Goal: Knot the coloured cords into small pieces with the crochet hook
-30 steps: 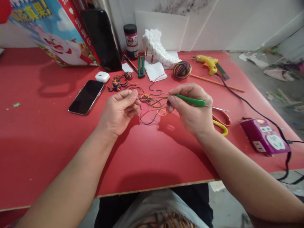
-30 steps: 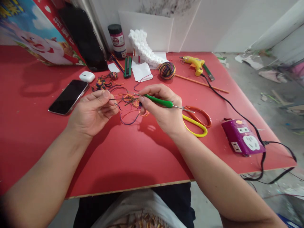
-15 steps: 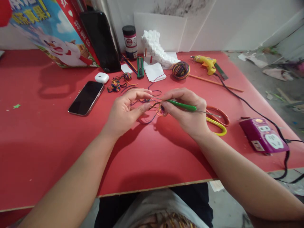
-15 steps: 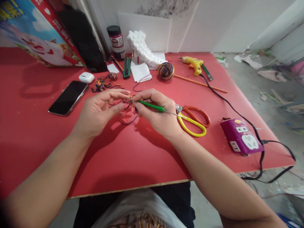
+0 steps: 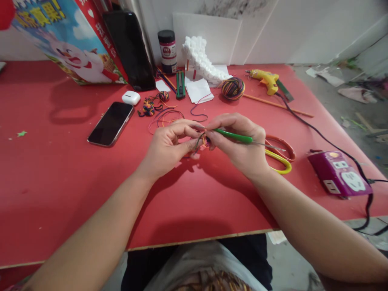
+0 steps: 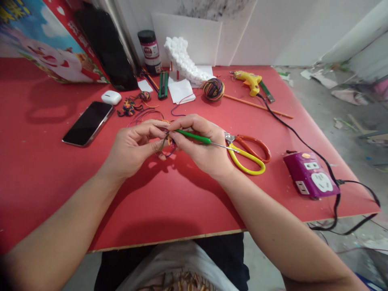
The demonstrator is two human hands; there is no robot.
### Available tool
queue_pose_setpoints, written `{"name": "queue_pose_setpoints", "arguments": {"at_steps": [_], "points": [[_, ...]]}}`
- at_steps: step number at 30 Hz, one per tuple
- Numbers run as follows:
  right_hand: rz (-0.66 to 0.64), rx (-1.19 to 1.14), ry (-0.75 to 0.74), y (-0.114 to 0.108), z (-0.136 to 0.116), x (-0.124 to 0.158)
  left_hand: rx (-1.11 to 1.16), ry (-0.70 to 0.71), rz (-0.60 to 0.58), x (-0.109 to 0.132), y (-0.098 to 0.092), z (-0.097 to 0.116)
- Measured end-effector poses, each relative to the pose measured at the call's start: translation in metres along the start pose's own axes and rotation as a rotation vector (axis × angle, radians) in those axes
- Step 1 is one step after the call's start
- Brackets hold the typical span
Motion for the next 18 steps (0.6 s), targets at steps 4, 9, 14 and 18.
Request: {"name": "queue_pose_setpoints", "arguments": {"at_steps": [4, 9, 14, 18], "points": [[-0.002, -0.002, 0.0, 0.0, -0.001, 0.0, 0.047, -0.033, 0.021, 0.001, -0.001, 0.0], [0.016, 0.003, -0.006, -0.001, -0.002, 0.0, -0.042, 0.028, 0.051, 0.002, -0.003, 0.009], [-0.013, -0.033, -0.028, 0.003, -0.003, -0.002, -0.094, 0.097, 0.002, 0.003, 0.004, 0.012], [-0.024, -0.031, -0.018, 0.005, -0.002, -0.002, -0.064, 0.074, 0.036, 0.004, 0.002, 0.012]]}}
Point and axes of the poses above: each hand's wrist, its own x-axis away from the middle knuckle, its own y-axis out of the palm, z = x × y, the point moved 10 cm from there along -x, towards the middle knuckle, and after that the axes turned 6 degrees about -z, right-handed, at the moved point
